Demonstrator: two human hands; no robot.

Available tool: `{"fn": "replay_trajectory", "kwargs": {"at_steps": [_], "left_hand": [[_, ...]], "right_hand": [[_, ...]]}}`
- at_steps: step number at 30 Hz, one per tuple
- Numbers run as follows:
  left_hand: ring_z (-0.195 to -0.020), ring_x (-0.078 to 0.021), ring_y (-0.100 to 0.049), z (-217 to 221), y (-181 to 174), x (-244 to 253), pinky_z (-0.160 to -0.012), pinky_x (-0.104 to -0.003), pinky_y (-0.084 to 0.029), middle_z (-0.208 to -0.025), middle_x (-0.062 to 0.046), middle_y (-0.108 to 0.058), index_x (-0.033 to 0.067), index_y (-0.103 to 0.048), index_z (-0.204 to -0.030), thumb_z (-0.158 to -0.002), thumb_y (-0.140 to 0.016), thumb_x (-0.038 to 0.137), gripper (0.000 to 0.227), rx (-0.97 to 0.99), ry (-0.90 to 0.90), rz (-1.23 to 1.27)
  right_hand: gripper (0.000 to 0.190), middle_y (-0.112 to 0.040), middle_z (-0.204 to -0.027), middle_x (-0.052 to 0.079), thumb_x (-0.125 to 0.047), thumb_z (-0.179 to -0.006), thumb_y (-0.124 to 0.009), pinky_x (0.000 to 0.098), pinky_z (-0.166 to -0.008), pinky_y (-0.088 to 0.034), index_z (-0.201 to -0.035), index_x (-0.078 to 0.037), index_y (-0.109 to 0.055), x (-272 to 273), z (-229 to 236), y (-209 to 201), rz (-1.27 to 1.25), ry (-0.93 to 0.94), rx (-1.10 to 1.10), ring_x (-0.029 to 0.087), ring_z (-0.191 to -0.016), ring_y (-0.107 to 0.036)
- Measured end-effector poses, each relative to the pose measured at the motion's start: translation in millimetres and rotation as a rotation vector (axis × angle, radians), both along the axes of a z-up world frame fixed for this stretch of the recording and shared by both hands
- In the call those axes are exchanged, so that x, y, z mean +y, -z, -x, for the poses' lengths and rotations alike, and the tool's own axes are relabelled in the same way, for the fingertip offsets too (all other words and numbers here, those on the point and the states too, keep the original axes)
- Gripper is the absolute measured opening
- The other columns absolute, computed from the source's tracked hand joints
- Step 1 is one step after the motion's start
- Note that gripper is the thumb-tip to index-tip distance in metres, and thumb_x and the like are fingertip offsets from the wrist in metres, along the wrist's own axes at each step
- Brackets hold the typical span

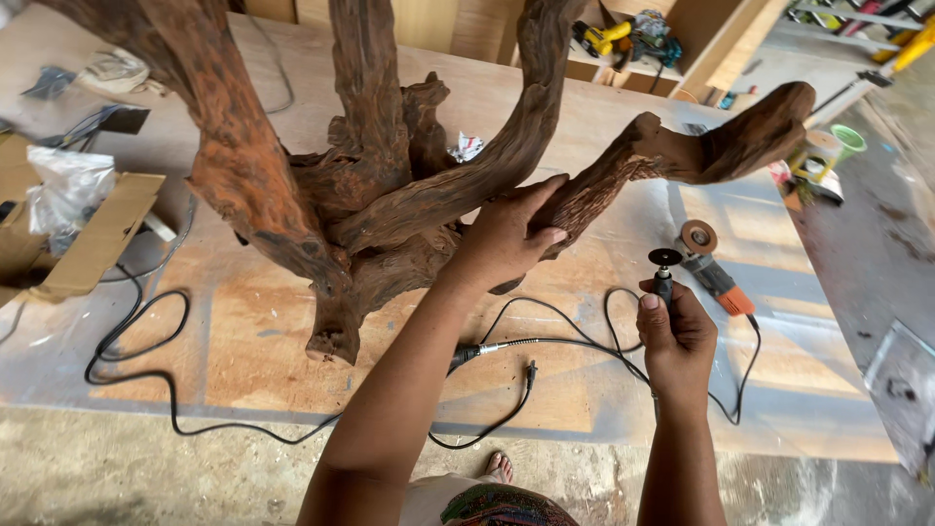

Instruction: The person sands a piece of wood using a power sander.

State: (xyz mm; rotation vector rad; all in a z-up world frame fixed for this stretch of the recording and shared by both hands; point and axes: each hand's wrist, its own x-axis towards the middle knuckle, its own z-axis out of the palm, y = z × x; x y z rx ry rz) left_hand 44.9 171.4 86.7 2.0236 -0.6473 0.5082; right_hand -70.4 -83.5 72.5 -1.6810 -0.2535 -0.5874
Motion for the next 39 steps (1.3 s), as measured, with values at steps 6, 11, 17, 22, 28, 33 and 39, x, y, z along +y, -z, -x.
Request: {"fn": "replay_trajectory", "kwargs": {"at_steps": [6, 11, 17, 22, 28, 33, 39], "left_hand": [[-0.123, -0.0450, -0.074, -9, -46, 20, -0.106, -0.057, -0.059, -0.128, -0.022, -0.079, 0.0186, -0.063, -0.153, -0.083, -0.087, 0.033, 0.075, 0.120, 0.132, -0.164], [-0.109, -0.0395, -0.080, -8, -81, 24, -0.092, -0.053, -0.065, -0.111, -0.014, -0.084, 0.0184, -0.075, -0.128, -0.082, -0.083, 0.034, 0.049, 0.175, 0.164, -0.200], [-0.104, -0.0324, -0.082, -9, -79, 22, -0.087, -0.051, -0.067, -0.104, -0.010, -0.084, 0.0197, -0.076, -0.121, -0.089, -0.079, 0.042, 0.039, 0.157, 0.157, -0.167], [-0.107, -0.0351, -0.080, 0, -65, 23, -0.090, -0.053, -0.066, -0.110, -0.013, -0.084, 0.0192, -0.076, -0.129, -0.106, -0.061, 0.050, 0.042, 0.118, 0.104, -0.122], [-0.116, -0.0427, -0.077, 43, -7, 14, -0.099, -0.053, -0.061, -0.120, -0.024, -0.082, 0.0054, -0.080, -0.129, -0.104, -0.070, 0.013, 0.028, -0.166, -0.031, 0.290], [-0.098, -0.0260, -0.084, 104, 54, -28, -0.091, -0.043, -0.066, -0.098, -0.016, -0.086, 0.0111, -0.080, -0.119, -0.109, -0.071, 0.027, 0.021, 0.433, 0.171, 0.629], [-0.136, -0.0208, -0.056, 100, 26, -83, -0.115, -0.046, -0.049, -0.156, -0.013, -0.060, 0.0037, -0.039, -0.166, -0.110, -0.066, 0.033, 0.068, 0.777, 0.521, 0.832]], "right_hand": [[0.015, -0.046, -0.066, 0.005, -0.003, -0.113, -0.061, 0.0217, -0.050, -0.030, -0.117, 0.009, -0.068, 23, 19, -5, -0.032, 0.096, -0.024, 0.005, -0.056, -0.039], [0.014, -0.056, -0.067, 0.009, -0.004, -0.112, -0.064, 0.0243, -0.053, -0.037, -0.116, 0.008, -0.072, 22, 15, -7, 0.072, 0.171, -0.048, 0.010, -0.059, -0.048], [0.011, -0.070, -0.071, 0.015, -0.006, -0.107, -0.076, 0.0283, -0.055, -0.040, -0.113, 0.004, -0.074, 18, -8, -26, 0.214, 0.258, -0.122, 0.016, -0.058, -0.054], [0.013, -0.076, -0.081, 0.016, -0.012, -0.108, -0.076, 0.0367, -0.067, -0.052, -0.115, -0.002, -0.077, 6, -18, -43, 0.326, 0.292, -0.161, 0.026, -0.069, -0.068], [0.018, -0.076, -0.089, 0.022, -0.010, -0.103, -0.078, 0.0471, -0.077, -0.058, -0.119, 0.000, -0.079, 9, -16, -53, 0.478, 0.256, -0.211, 0.046, -0.084, -0.076], [0.018, -0.073, -0.084, 0.020, -0.009, -0.103, -0.075, 0.0446, -0.074, -0.057, -0.120, -0.003, -0.078, 22, -14, -55, 0.549, 0.155, -0.129, 0.043, -0.077, -0.074], [0.023, -0.069, -0.084, 0.020, -0.015, -0.106, -0.071, 0.0478, -0.073, -0.058, -0.127, -0.004, -0.075, 20, -30, -56, 0.650, 0.034, -0.133, 0.047, -0.078, -0.074]]}}
